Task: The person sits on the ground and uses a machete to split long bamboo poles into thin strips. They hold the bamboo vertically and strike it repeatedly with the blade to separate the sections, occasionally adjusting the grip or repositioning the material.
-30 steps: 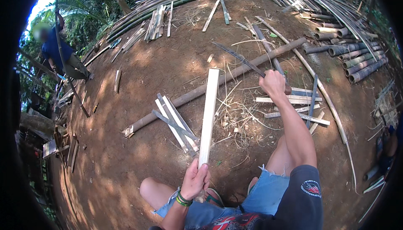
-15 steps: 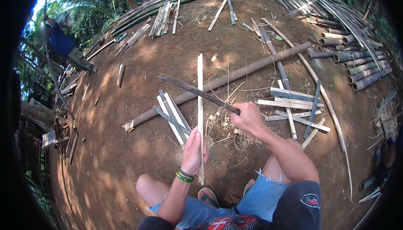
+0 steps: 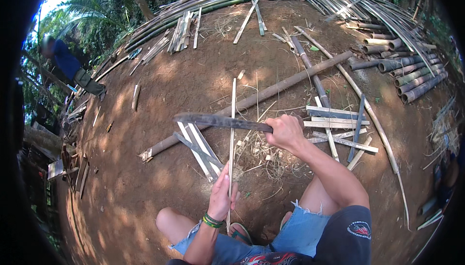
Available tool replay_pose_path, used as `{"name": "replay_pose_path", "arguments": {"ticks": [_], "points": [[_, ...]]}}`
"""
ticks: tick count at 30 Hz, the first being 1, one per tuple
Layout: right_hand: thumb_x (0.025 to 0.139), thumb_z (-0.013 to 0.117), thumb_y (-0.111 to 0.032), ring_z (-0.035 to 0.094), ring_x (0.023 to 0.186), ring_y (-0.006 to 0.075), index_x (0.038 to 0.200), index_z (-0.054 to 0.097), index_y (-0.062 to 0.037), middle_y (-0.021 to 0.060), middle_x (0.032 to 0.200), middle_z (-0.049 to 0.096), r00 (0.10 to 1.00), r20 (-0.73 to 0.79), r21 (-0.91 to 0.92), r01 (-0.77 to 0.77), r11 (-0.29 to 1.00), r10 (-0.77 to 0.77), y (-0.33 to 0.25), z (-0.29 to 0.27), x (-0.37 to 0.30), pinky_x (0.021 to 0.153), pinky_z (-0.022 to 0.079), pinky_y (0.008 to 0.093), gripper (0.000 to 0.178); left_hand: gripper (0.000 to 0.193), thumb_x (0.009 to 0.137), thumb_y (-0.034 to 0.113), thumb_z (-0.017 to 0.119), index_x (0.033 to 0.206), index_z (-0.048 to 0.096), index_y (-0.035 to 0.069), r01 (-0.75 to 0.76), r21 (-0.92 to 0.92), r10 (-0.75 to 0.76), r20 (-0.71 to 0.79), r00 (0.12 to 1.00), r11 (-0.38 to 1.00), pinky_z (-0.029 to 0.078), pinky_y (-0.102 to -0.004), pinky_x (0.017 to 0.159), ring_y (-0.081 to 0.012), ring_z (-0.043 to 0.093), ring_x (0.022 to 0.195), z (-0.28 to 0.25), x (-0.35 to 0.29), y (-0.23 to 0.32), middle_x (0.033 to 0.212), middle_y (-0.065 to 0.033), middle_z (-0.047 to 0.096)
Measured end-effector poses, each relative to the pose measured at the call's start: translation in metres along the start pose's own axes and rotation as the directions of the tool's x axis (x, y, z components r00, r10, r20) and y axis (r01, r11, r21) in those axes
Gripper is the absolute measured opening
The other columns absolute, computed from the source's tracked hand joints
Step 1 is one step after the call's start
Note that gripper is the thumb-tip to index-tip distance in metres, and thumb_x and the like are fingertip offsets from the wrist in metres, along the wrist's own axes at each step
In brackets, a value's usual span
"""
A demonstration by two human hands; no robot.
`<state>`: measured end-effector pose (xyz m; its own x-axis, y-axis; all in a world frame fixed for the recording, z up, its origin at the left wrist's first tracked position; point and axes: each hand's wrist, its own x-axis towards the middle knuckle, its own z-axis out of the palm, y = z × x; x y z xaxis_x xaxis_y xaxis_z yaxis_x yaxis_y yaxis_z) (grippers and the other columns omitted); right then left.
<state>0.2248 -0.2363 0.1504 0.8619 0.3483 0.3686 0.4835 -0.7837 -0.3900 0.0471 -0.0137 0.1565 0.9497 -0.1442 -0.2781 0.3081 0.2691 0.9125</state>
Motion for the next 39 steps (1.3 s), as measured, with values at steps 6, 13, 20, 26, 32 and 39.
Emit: {"name": "replay_pose_path", "arguments": {"ticks": [6,13,20,26,32,39], "points": [[0.076,0.059,-0.017,0.066,0.061,0.0387,0.08,0.075,-0.0063,0.0205,0.066,0.067,0.948,-0.021,-0.008,-0.318,0.948,0.318,0.052,-0.012,0.024,0.063,0.054,0.0485,0.02,0.052,0.111,0.029,0.031,0.16,0.02,0.014,-0.04,0.136,0.025,0.108,0.994,0.99,0.035,-0.0218,0.04,-0.0087,0.035,0.042,-0.014,-0.024,-0.02,0.058,0.0013,0.038],[0.091,0.062,-0.033,0.065,0.059,0.0294,0.077,0.071,0.0045,0.0193,0.063,0.066,0.789,-0.063,0.426,-0.532,0.732,0.61,0.062,-0.006,0.018,0.062,0.048,0.0416,0.041,0.056,0.109,0.037,0.039,0.159,0.019,0.02,0.083,-0.443,0.0,0.186,0.983,0.893,0.034,-0.0219,0.04,-0.0082,0.038,0.043,-0.022,-0.022,-0.028,0.076,-0.0019,0.042],[0.092,0.064,-0.031,0.053,0.051,0.028,0.075,0.066,0.0048,0.018,0.056,0.057,0.906,-0.036,0.459,-0.361,0.812,0.422,0.019,0.0,0.006,0.054,0.039,0.0426,0.04,0.055,0.109,0.036,0.04,0.156,0.024,0.013,0.019,-0.509,0.096,0.198,0.975,0.86,0.036,-0.0217,0.044,-0.0078,0.043,0.053,-0.022,0.011,-0.002,0.09,-0.003,0.046],[0.087,0.067,-0.025,0.055,0.053,0.0374,0.075,0.069,-0.0011,0.0206,0.058,0.057,0.968,0.036,0.361,-0.243,0.9,0.247,-0.02,-0.005,-0.005,0.054,0.04,0.0444,0.027,0.048,0.11,0.032,0.035,0.153,0.029,0.012,-0.075,-0.389,0.1,0.046,0.994,0.918,0.043,-0.0235,0.05,-0.0122,0.052,0.059,-0.017,0.027,0.016,0.097,-0.0075,0.057],[0.071,0.062,-0.012,0.058,0.051,0.0378,0.066,0.064,-0.0035,0.0196,0.057,0.056,0.999,-0.016,0.333,0.032,0.943,-0.029,-0.046,0.011,-0.022,0.052,0.044,0.0448,0.009,0.046,0.111,0.027,0.033,0.155,0.025,0.014,-0.129,-0.231,0.107,-0.105,0.989,0.964,0.045,-0.0247,0.047,-0.0133,0.055,0.053,-0.013,0.037,0.026,0.082,-0.0074,0.059],[0.065,0.065,-0.017,0.063,0.055,0.0366,0.069,0.07,-0.0102,0.0165,0.06,0.064,0.977,-0.046,0.246,0.212,0.946,-0.207,-0.056,0.02,-0.025,0.056,0.051,0.0472,0.01,0.054,0.11,0.032,0.036,0.157,0.019,0.012,-0.091,-0.026,0.088,-0.101,0.991,0.995,0.042,-0.026,0.039,-0.0124,0.047,0.043,0.002,0.023,0.033,0.061,-0.0025,0.047]]}}
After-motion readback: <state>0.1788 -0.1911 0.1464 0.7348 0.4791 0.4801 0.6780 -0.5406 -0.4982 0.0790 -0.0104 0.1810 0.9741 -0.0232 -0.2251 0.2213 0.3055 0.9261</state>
